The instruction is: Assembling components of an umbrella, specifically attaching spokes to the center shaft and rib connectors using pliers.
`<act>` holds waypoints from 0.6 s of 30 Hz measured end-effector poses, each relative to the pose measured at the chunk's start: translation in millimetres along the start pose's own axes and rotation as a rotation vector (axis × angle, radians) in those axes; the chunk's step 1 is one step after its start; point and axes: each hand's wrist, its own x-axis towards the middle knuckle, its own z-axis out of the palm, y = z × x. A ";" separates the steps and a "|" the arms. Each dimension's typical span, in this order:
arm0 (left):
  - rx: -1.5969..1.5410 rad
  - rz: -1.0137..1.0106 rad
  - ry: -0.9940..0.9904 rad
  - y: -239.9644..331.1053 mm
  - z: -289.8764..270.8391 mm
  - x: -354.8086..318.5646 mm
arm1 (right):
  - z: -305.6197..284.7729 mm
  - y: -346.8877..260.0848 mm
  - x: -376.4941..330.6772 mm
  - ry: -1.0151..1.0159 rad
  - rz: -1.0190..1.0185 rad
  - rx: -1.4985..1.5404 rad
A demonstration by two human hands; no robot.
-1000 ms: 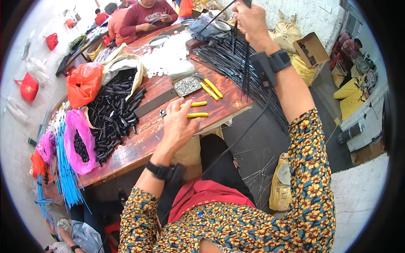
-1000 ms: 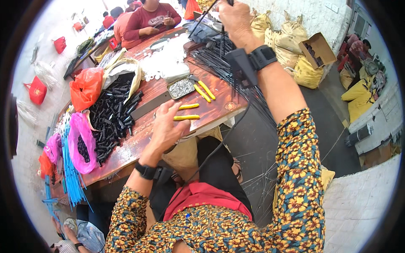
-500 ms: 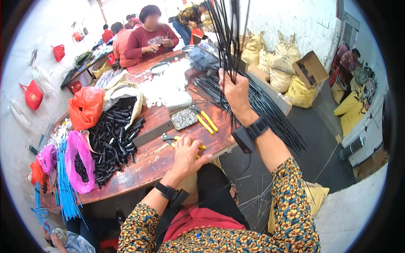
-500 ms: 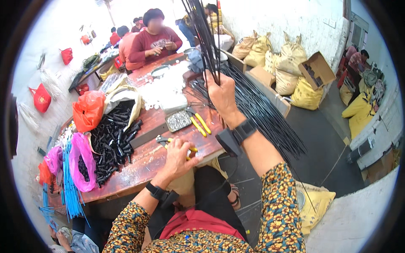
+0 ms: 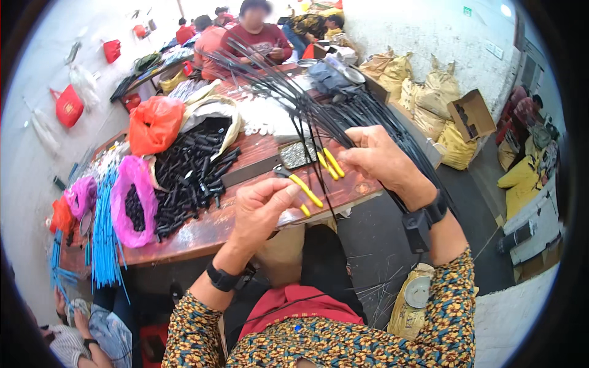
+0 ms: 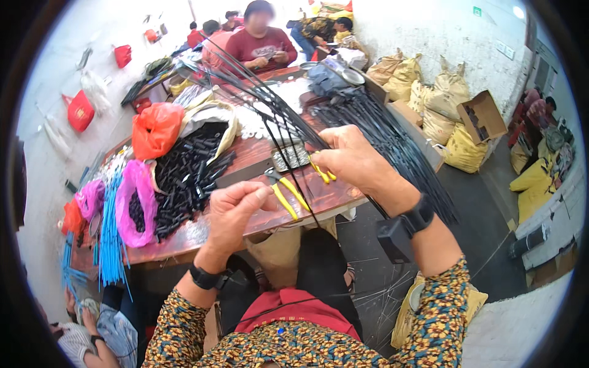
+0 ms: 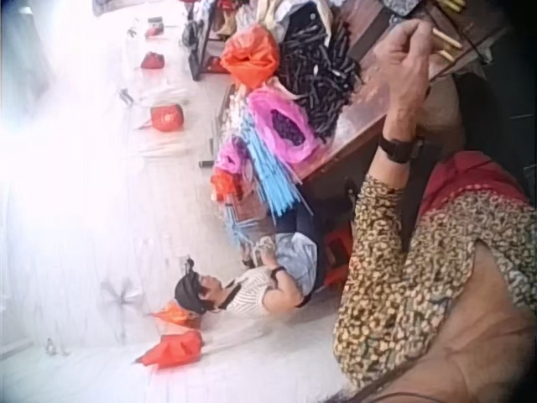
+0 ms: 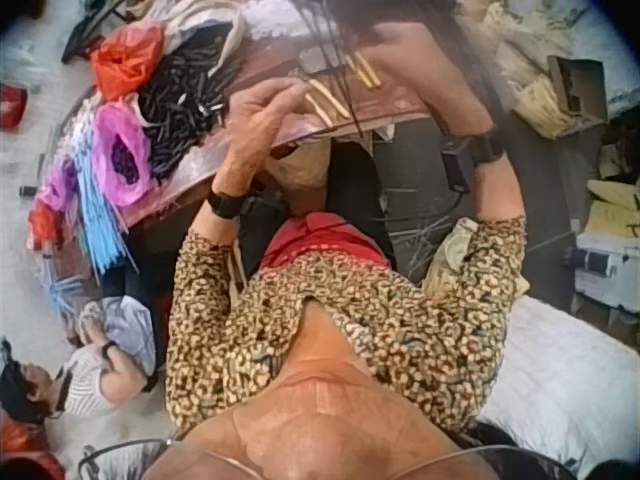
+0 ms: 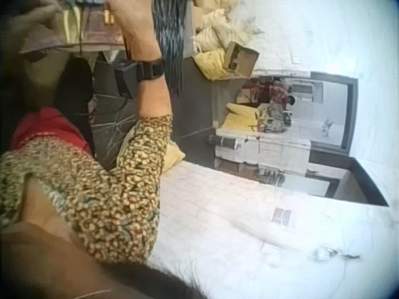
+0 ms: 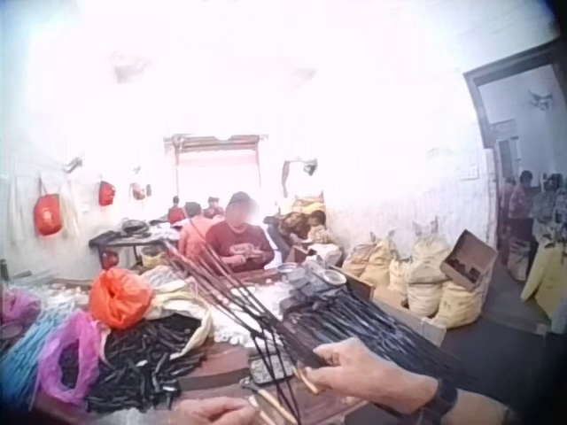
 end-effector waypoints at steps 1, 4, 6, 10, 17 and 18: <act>-0.004 -0.016 -0.024 12.2 -3.5 -3.5 | 5.7 -1.0 -3.8 -0.015 0.003 0.005; -0.093 -0.135 -0.142 34.7 -13.0 -9.3 | 30.0 -1.2 -11.2 -0.119 -0.003 -0.015; -0.097 -0.245 -0.119 47.5 -10.8 -14.6 | 53.1 -4.3 -14.8 -0.013 -0.196 -0.102; -0.149 -0.321 0.022 47.4 -11.9 -20.1 | 107.8 26.5 -19.1 0.153 -0.364 -0.007; -0.510 -0.175 0.144 36.2 -20.4 -25.8 | 132.5 9.7 -45.7 -0.262 -0.004 0.334; -0.506 -0.142 0.156 39.8 -20.8 -25.5 | 131.4 7.6 -46.7 -0.490 0.151 0.467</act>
